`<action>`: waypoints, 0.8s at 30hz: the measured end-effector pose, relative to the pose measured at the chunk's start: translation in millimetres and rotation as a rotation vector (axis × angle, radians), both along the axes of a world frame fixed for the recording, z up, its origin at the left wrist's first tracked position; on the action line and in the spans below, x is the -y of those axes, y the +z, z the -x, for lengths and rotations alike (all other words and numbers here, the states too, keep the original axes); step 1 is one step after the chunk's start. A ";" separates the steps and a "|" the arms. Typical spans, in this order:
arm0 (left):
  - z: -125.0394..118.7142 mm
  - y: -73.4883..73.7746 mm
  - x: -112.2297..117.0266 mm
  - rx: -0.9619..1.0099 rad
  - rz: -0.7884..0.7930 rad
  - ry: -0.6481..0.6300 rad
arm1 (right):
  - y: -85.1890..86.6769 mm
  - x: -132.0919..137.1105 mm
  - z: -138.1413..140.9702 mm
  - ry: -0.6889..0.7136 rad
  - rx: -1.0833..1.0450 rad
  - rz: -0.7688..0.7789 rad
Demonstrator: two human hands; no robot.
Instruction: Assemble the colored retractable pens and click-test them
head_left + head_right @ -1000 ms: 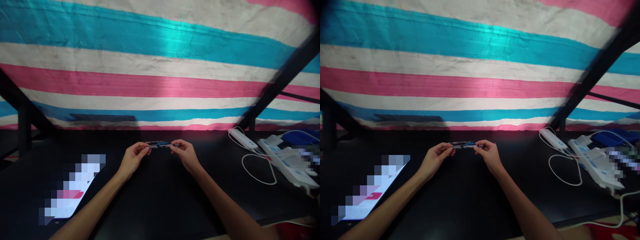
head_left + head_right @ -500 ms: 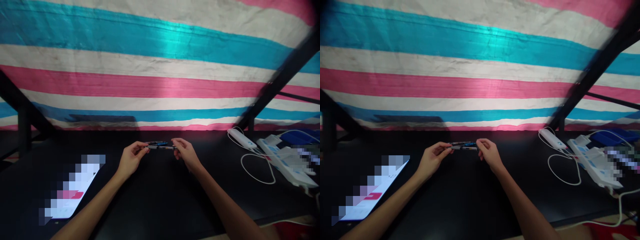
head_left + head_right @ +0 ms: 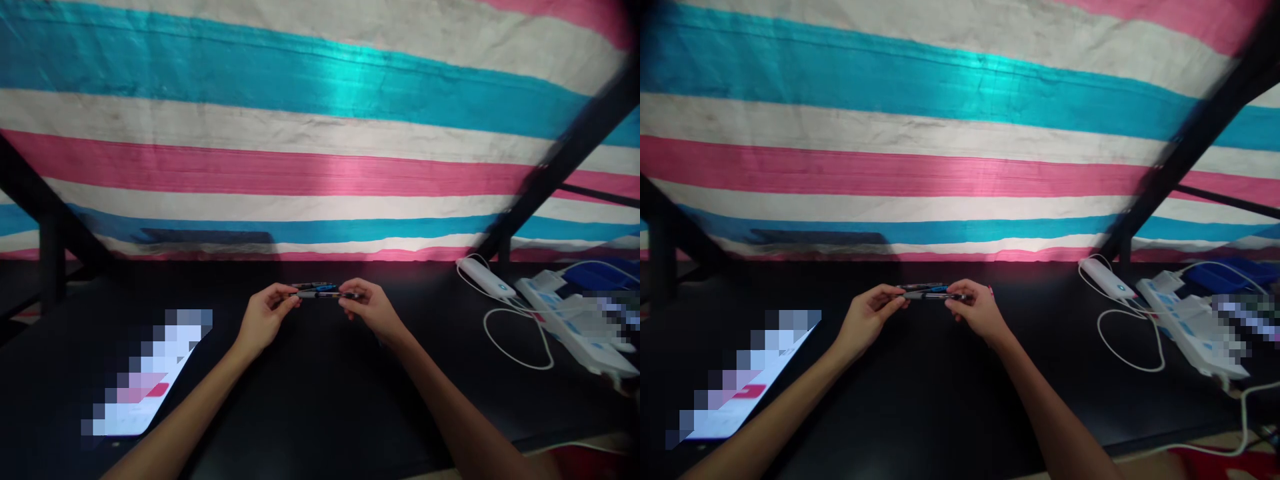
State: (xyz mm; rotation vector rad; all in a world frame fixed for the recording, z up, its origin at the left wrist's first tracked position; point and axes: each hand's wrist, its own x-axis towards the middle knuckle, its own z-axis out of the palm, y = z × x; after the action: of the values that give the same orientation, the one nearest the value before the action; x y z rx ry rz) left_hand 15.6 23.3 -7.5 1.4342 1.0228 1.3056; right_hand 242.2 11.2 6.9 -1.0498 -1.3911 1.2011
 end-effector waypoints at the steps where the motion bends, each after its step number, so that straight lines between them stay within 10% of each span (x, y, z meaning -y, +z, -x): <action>1: 0.0 0.3 0.2 -0.002 0.001 -0.002 | -0.4 -0.4 -0.5 0.003 0.027 0.011; 24: 0.5 1.5 1.2 0.017 0.015 0.005 | -1.3 0.3 -1.9 -0.011 0.089 0.066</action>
State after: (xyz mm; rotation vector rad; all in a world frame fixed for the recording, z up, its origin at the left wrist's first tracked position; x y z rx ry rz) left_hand 15.1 22.0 -5.9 1.4078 1.0236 1.3087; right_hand 244.2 10.9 5.6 -1.1684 -1.4200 1.2120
